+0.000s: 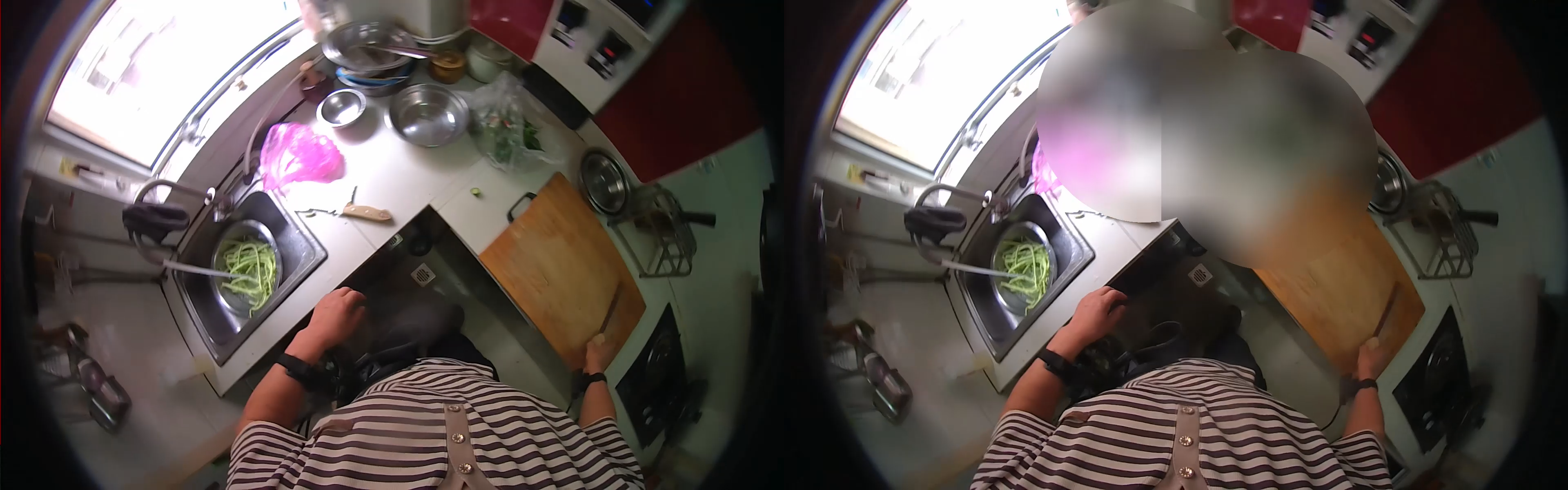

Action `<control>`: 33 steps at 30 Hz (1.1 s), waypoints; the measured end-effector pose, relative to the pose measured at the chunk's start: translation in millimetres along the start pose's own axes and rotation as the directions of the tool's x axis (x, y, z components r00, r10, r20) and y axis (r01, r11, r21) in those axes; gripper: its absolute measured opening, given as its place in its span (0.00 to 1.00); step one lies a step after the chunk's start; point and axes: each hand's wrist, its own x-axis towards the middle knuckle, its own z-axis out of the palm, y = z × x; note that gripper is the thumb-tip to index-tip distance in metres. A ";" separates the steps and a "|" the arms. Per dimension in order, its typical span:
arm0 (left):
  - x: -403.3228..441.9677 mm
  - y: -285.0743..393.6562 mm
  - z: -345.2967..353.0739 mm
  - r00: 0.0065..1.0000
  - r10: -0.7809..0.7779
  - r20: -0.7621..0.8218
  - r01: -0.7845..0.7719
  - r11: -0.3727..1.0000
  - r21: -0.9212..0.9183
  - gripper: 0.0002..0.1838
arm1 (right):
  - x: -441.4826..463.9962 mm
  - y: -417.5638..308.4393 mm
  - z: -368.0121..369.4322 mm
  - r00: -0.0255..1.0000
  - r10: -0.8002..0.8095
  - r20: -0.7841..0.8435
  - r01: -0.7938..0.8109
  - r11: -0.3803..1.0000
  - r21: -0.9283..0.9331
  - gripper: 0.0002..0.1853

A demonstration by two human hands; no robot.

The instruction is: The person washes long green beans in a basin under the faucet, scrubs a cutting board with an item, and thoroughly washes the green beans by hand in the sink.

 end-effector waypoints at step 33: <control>-153.2 -137.7 -12.4 0.879 -0.405 -0.253 0.263 0.853 -0.451 0.09 | -322.3 -550.4 191.3 0.039 -0.957 0.287 0.686 0.235 0.688 0.13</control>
